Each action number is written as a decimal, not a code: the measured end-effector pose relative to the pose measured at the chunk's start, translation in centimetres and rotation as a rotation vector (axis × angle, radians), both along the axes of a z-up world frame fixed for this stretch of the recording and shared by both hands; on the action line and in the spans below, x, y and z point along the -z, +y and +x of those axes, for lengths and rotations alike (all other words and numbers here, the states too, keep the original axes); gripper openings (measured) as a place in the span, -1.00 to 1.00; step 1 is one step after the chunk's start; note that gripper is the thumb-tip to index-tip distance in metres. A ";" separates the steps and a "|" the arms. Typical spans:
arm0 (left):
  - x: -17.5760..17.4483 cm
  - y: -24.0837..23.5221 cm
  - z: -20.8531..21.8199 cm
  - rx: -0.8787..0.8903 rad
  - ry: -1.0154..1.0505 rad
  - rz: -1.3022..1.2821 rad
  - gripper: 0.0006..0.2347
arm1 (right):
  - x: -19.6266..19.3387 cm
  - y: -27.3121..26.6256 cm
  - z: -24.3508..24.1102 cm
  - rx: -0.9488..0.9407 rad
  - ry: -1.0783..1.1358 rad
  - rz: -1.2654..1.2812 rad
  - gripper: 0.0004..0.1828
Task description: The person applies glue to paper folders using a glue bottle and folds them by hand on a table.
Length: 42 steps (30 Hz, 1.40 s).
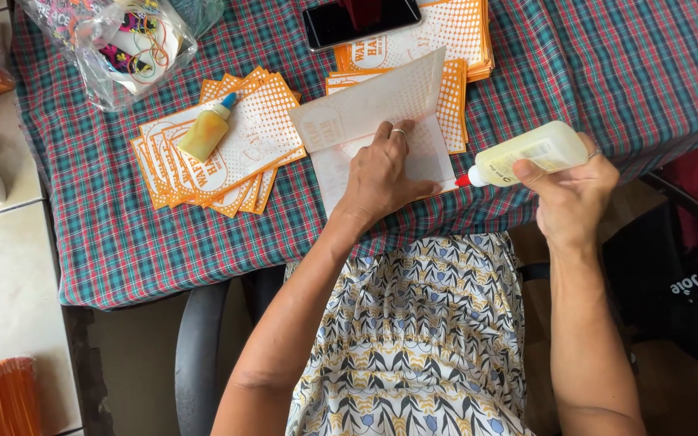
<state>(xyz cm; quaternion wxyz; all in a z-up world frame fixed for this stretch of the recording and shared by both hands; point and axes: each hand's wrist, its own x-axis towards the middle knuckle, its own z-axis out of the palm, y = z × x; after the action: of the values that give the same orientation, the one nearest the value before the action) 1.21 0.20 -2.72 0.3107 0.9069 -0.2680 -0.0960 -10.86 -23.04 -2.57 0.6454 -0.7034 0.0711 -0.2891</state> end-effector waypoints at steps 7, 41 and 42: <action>0.4 2.5 2.5 0.263 0.151 -0.227 -0.32 | 3.1 2.5 0.5 -0.045 -0.066 0.065 -0.62; -5.1 7.9 -8.1 0.427 -0.440 -0.505 -0.94 | -2.1 -7.5 5.8 0.320 0.199 -1.136 -0.57; -5.8 8.9 -8.1 0.370 -0.514 -0.530 -0.97 | -2.2 -7.4 5.8 0.393 0.154 -1.398 -0.46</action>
<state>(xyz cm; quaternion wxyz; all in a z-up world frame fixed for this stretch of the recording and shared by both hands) -6.93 9.11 3.11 0.4338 0.7264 -0.5110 0.1517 -5.09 -30.39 -0.35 -0.0251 -0.9437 0.0400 -0.3273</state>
